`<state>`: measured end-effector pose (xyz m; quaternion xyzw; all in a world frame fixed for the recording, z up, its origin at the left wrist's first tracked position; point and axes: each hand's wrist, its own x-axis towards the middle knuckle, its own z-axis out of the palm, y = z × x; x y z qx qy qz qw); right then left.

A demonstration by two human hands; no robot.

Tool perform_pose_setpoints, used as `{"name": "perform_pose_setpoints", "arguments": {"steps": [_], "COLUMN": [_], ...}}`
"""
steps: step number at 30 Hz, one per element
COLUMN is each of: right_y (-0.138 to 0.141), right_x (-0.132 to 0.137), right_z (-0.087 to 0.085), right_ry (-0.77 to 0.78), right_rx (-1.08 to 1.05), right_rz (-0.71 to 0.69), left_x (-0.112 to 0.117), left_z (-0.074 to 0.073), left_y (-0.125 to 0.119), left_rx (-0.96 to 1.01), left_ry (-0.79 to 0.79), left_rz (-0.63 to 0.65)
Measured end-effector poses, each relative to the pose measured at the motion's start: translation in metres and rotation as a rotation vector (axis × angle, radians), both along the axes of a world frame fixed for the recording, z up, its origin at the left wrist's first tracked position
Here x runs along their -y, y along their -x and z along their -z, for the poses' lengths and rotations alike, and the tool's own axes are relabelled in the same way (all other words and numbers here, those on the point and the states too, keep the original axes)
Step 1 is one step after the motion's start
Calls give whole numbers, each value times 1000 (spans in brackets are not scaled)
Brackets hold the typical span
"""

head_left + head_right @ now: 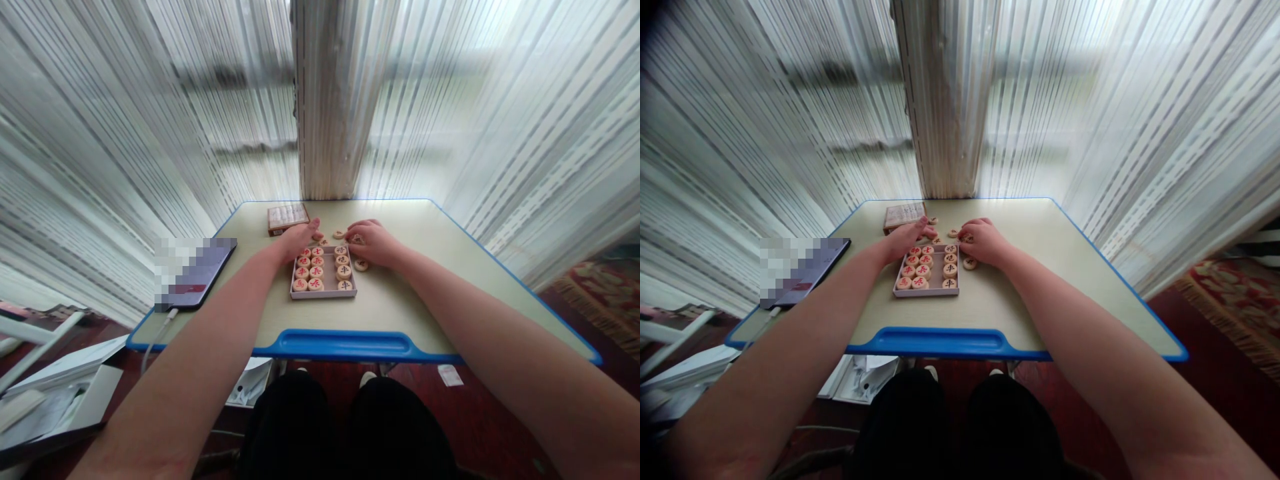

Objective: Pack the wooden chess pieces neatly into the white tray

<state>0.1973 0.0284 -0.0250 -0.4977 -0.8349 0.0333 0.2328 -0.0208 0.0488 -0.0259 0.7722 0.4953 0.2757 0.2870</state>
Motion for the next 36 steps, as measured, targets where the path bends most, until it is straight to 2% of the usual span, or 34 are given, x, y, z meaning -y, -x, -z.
{"name": "perform_pose_setpoints", "arguments": {"steps": [6,10,14,17,20,31,36], "right_y": [1,10,16,15,13,13,13], "right_x": [7,20,28,29,29,29,34], "right_z": [-11,-18,-21,-22,-23,-22,-28], "right_ry": [-19,35,-90,-157,-166,-201,-227], "right_rx": [-218,-304,-323,-309,-297,-294,-213], "right_rz": [74,-60,-106,-98,-141,-180,-169], "left_x": [5,10,19,25,28,30,27], "left_z": [-5,-10,-14,-17,-19,-26,-25], "left_y": [-4,-8,-12,-15,-16,-14,-12], "left_rx": [-54,59,250,292,291,425,441], "left_ry": [-121,-260,-147,-94,-91,125,122], "left_rz": [35,52,109,118,88,82,75]}}
